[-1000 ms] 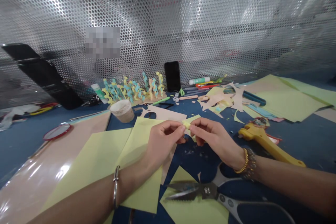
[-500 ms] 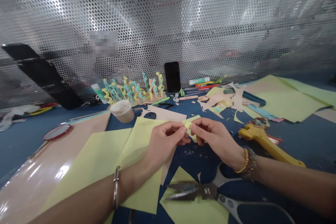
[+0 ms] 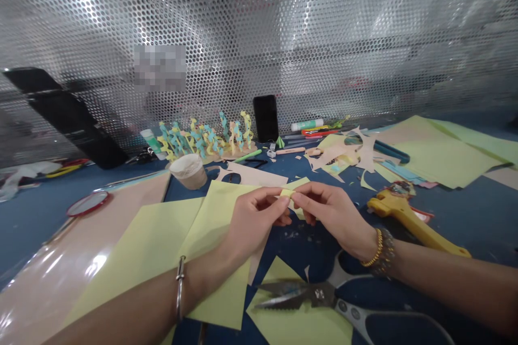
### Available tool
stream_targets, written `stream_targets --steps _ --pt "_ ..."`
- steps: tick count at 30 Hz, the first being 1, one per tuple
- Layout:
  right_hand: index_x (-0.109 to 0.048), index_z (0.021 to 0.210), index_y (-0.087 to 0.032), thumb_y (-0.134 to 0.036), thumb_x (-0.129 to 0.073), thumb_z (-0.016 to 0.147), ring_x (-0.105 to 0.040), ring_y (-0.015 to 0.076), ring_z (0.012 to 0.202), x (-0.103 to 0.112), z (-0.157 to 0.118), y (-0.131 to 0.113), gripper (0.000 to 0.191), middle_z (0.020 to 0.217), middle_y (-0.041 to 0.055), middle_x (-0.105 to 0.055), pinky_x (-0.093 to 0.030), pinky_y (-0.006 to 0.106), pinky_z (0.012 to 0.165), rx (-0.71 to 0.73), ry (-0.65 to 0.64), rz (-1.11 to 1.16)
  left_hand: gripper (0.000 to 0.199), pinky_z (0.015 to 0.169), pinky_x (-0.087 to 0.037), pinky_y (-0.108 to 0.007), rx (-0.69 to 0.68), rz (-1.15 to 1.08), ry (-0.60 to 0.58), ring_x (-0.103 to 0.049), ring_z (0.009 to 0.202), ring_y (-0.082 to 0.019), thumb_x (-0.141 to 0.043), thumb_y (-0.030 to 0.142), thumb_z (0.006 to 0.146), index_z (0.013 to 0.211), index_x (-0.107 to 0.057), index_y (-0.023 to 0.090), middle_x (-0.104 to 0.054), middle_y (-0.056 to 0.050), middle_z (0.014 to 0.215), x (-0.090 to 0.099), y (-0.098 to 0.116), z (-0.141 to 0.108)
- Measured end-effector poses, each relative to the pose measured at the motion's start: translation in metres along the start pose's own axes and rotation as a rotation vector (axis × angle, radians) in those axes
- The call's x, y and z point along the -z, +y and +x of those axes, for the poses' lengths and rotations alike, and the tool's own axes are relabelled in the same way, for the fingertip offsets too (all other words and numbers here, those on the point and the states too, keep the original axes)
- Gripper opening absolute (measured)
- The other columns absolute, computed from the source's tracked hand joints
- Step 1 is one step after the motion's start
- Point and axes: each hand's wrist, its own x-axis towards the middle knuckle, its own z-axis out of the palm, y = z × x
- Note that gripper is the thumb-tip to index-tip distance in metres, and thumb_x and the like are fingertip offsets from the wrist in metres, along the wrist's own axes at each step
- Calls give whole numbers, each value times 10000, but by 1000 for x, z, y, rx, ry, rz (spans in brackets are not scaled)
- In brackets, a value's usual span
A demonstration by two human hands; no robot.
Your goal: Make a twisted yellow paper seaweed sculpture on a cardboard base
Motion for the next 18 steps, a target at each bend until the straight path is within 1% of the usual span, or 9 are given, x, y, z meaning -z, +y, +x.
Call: stream_targets --steps 5,11,15,18 --pt "-606 732 -171 -372 -622 772 -440 81 450 0 -1 0 206 500 -55 -496 -352 214 452 -5 4 10 136 504 -490 -157 -24 45 25 -591 477 -77 -671 277 750 755 -695 143 -633 22 517 0 0 1" --pt "-601 758 -168 -393 -597 799 -439 76 448 1 -1 1 228 495 -57 -490 -347 206 450 13 -9 6 163 490 -465 -158 -46 76 30 -562 458 -71 -654 294 765 725 -671 137 -598 35 502 0 0 2" --pt "-602 778 -166 -393 -606 793 -450 76 449 0 -1 1 227 516 -54 -503 -353 204 445 0 -27 2 167 471 -436 -144 -76 105 28 -540 446 -55 -659 295 766 706 -660 139 -584 44 514 1 -2 3" --pt "-606 766 -165 -391 -609 790 -446 74 449 0 0 0 227 514 -54 -498 -351 200 441 -3 -22 -6 155 477 -452 -150 -60 85 13 -557 457 -62 -665 288 757 706 -658 141 -591 40 526 1 -3 3"
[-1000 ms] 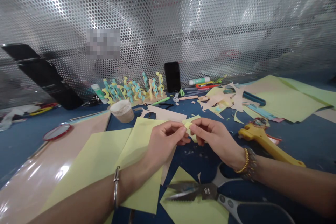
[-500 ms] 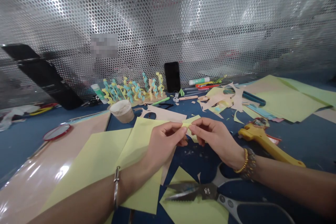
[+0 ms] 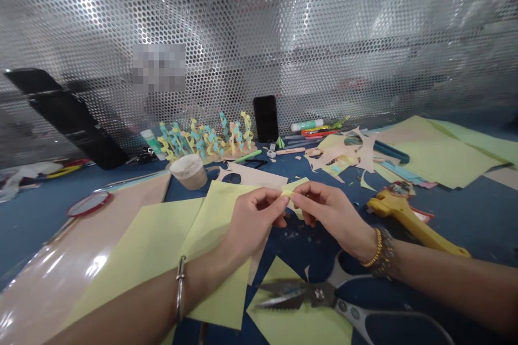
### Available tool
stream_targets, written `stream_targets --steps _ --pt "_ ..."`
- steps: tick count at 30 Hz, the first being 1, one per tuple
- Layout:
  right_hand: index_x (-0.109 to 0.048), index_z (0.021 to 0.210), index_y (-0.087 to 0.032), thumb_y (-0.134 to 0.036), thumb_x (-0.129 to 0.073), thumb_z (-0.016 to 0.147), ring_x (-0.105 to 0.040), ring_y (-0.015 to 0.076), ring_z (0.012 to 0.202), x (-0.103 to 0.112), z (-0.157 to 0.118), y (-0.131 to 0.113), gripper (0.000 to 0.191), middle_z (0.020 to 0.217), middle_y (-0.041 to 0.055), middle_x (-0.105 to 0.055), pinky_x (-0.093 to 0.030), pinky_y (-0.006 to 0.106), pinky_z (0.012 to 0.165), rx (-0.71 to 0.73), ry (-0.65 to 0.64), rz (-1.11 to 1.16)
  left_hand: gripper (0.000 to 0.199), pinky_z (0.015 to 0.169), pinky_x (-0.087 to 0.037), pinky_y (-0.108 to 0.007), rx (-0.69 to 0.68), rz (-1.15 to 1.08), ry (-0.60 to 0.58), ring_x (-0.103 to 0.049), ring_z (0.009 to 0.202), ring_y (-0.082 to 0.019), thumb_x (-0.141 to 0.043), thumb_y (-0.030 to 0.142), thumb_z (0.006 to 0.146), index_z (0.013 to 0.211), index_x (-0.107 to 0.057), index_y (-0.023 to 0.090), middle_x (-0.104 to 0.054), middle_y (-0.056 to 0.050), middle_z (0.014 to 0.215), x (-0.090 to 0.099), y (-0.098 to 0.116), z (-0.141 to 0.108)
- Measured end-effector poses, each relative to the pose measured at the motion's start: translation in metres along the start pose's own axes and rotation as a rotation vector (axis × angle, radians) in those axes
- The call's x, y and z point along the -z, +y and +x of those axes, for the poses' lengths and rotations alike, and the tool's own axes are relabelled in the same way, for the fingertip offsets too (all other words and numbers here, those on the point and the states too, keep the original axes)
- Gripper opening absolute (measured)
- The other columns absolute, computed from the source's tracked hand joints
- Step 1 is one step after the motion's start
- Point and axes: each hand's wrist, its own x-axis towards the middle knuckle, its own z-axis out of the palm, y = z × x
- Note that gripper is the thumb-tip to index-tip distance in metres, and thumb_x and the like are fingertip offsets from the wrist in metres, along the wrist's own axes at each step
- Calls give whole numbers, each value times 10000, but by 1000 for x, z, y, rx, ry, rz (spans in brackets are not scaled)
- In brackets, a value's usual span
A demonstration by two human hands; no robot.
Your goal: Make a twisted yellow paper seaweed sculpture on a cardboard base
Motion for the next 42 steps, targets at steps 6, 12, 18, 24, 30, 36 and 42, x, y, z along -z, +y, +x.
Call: stream_targets --steps 6,12,18,24,30,36,42 --pt "-598 746 -167 -376 -593 801 -432 72 440 0 0 1 216 482 -59 -484 -350 200 446 2 13 26 172 579 -544 -234 77 -153 -47 -639 553 -112 -604 295 793 718 -652 148 -658 2 639 0 1 -1" --pt "-598 755 -168 -361 -590 802 -434 73 436 1 0 3 199 491 -57 -492 -352 202 442 1 5 21 149 520 -500 -191 44 -59 0 -597 491 -94 -638 270 764 689 -657 143 -624 15 531 0 2 -2" --pt "-585 713 -168 -378 -581 808 -443 72 439 0 0 0 230 498 -54 -493 -352 196 434 -23 -35 24 135 521 -471 -183 -17 -16 15 -576 475 -86 -639 281 775 740 -677 156 -618 26 509 1 -1 0" --pt "-598 715 -165 -405 -591 805 -431 69 439 0 1 2 257 493 -55 -489 -341 195 437 -20 -21 -3 130 518 -477 -180 -23 -26 5 -586 479 -85 -643 282 773 751 -685 160 -616 30 531 2 -2 0" --pt "-602 725 -164 -397 -584 810 -429 73 440 0 1 3 249 474 -57 -486 -347 202 448 -17 2 2 170 558 -525 -218 42 -85 -19 -615 524 -105 -620 307 786 735 -678 155 -647 10 599 1 0 -1" --pt "-626 772 -164 -383 -606 789 -443 76 456 1 0 2 221 526 -48 -509 -356 206 449 -2 -13 15 136 546 -495 -197 1 -4 17 -590 500 -97 -643 278 768 720 -678 156 -630 19 524 1 0 -1" --pt "-621 751 -166 -387 -597 790 -432 83 441 1 -1 2 226 490 -49 -493 -360 215 447 -31 4 45 147 547 -500 -206 34 -38 34 -589 494 -101 -647 292 761 722 -666 152 -629 18 520 1 1 -1"
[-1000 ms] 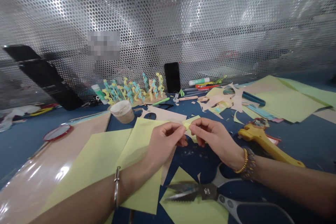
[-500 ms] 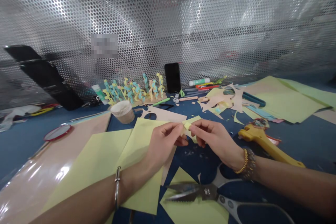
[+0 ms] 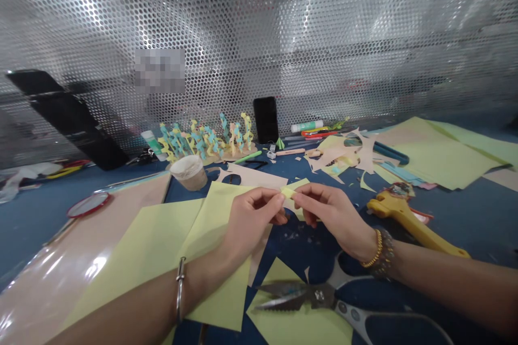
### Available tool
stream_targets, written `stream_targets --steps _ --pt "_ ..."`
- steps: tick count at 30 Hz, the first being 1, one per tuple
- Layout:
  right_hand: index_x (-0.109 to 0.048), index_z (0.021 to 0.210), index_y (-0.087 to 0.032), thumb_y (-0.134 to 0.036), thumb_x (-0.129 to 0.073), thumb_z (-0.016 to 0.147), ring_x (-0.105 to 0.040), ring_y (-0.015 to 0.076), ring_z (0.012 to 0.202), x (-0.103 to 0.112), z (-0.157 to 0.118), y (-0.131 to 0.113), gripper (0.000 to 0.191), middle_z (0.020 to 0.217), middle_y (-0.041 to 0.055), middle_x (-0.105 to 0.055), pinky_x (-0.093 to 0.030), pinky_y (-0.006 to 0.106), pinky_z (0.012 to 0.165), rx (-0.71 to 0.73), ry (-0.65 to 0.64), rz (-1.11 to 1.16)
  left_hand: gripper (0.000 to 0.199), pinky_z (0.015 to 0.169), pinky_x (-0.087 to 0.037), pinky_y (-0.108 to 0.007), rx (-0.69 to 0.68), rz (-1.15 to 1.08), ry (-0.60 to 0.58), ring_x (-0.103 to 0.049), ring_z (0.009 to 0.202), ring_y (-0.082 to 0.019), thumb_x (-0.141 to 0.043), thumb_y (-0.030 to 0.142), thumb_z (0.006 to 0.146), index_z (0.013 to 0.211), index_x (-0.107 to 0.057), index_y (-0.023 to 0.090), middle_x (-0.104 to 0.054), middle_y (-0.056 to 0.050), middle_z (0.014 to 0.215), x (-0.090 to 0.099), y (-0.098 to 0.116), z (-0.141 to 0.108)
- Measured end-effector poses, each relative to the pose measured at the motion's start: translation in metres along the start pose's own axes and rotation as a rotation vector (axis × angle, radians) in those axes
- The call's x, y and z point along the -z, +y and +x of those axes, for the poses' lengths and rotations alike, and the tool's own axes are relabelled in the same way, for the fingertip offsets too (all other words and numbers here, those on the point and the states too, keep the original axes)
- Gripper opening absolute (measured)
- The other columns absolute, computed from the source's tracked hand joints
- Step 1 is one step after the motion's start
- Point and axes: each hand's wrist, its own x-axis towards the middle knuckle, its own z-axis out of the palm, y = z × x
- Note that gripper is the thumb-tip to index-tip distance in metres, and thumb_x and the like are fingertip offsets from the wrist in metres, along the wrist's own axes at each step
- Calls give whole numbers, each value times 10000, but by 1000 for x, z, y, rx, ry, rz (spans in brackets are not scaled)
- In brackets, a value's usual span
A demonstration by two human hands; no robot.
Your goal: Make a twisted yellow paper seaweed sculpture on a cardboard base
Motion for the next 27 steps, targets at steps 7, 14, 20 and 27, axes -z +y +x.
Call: stream_targets --steps 7,14,20,27 --pt "-612 744 -170 -357 -591 794 -429 80 442 0 0 0 194 486 -53 -492 -360 209 448 30 13 -44 131 487 -484 -176 11 -8 -13 -579 455 -83 -644 277 757 747 -645 146 -610 33 521 0 0 1" --pt "-615 749 -175 -363 -595 794 -444 83 447 -1 0 -1 194 516 -50 -500 -355 211 441 56 14 -88 168 472 -483 -182 -6 16 -25 -576 446 -86 -649 280 750 848 -687 149 -593 37 537 -2 1 0" --pt "-625 745 -179 -355 -599 793 -456 86 454 -1 -1 -2 184 523 -49 -498 -353 212 440 69 14 -127 163 459 -457 -188 -21 47 -8 -545 433 -85 -675 313 736 744 -678 151 -570 36 518 -2 1 -1" --pt "-629 755 -183 -370 -593 800 -470 88 452 -1 -3 -5 196 525 -46 -506 -371 213 443 85 20 -162 167 450 -403 -191 -72 128 0 -524 411 -88 -663 326 745 713 -664 162 -548 49 473 0 0 0"
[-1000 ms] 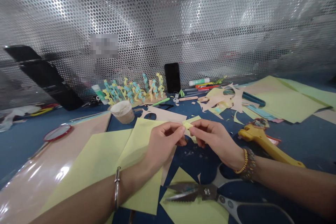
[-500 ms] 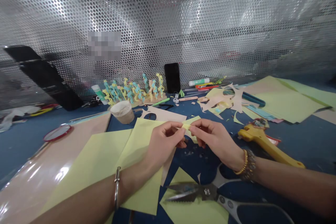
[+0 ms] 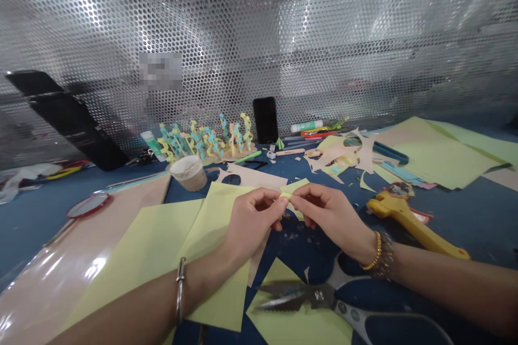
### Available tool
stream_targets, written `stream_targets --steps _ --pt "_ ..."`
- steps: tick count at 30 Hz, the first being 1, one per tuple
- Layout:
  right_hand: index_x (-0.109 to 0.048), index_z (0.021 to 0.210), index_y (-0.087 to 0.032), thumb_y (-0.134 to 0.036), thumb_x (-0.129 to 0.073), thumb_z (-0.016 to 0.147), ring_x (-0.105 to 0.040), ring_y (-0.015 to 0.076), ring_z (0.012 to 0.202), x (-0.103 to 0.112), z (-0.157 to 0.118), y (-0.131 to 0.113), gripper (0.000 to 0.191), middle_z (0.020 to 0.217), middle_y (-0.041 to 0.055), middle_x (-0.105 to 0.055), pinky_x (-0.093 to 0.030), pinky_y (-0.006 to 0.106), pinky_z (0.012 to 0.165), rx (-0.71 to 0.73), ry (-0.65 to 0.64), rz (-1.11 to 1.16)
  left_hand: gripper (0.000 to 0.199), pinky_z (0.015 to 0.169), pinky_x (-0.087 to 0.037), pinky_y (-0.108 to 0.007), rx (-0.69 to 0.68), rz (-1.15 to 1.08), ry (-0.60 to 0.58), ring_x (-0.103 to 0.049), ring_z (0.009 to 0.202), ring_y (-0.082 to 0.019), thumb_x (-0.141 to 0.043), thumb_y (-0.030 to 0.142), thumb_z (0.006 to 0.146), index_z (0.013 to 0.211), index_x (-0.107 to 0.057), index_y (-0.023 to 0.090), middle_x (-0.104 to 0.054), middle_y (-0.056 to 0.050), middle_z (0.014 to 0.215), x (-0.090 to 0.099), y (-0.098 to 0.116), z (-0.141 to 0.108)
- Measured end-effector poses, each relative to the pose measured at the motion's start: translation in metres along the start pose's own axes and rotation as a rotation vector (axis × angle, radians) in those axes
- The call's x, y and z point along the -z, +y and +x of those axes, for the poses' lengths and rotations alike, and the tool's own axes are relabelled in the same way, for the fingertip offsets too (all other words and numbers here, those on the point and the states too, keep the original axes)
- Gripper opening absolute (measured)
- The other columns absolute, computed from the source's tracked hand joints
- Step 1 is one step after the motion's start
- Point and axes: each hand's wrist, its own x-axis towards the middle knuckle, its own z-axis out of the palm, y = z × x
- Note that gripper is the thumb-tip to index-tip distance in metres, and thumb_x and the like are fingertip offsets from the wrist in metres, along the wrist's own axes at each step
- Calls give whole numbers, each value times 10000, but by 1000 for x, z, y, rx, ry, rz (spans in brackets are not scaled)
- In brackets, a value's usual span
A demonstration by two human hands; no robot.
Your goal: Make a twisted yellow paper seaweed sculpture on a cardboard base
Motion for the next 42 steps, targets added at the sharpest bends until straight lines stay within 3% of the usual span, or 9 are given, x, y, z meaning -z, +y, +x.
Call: stream_targets --steps 11,23,32,35,39,42 --pt "-625 737 -188 -361 -599 787 -485 96 459 -1 1 0 182 547 -37 -533 -390 220 451 5 11 -9 177 431 -395 -188 -15 -4 -5 -505 392 -85 -656 330 753 807 -684 164 -537 55 468 0 1 -1" --pt "-613 755 -187 -364 -585 812 -476 97 464 0 0 2 188 512 -44 -513 -369 217 455 -2 5 -4 152 430 -401 -171 0 -56 0 -516 395 -68 -658 306 761 753 -647 154 -531 60 496 -2 2 -1" --pt "-599 767 -175 -364 -602 803 -470 77 468 0 2 1 192 586 -47 -517 -373 207 453 -4 -25 68 164 483 -493 -179 37 -74 -62 -625 508 -106 -652 324 773 762 -643 161 -626 22 593 -2 0 -2" --pt "-592 757 -174 -377 -592 812 -459 77 454 0 2 3 210 532 -56 -501 -367 203 448 -15 3 70 168 453 -466 -170 8 -50 -82 -623 504 -104 -639 324 785 825 -658 162 -649 8 642 -1 -2 -1" --pt "-581 777 -174 -395 -575 820 -449 78 433 0 2 4 225 483 -63 -494 -369 200 445 -36 26 113 209 356 -369 -165 -7 27 -89 -505 369 -46 -612 336 803 912 -676 169 -676 -12 769 1 -4 0" --pt "-569 779 -174 -400 -569 822 -449 77 423 0 2 4 230 467 -66 -493 -366 197 439 -51 34 127 210 365 -362 -163 -4 55 -79 -477 366 -39 -615 340 800 884 -681 159 -665 -5 720 2 -4 0"
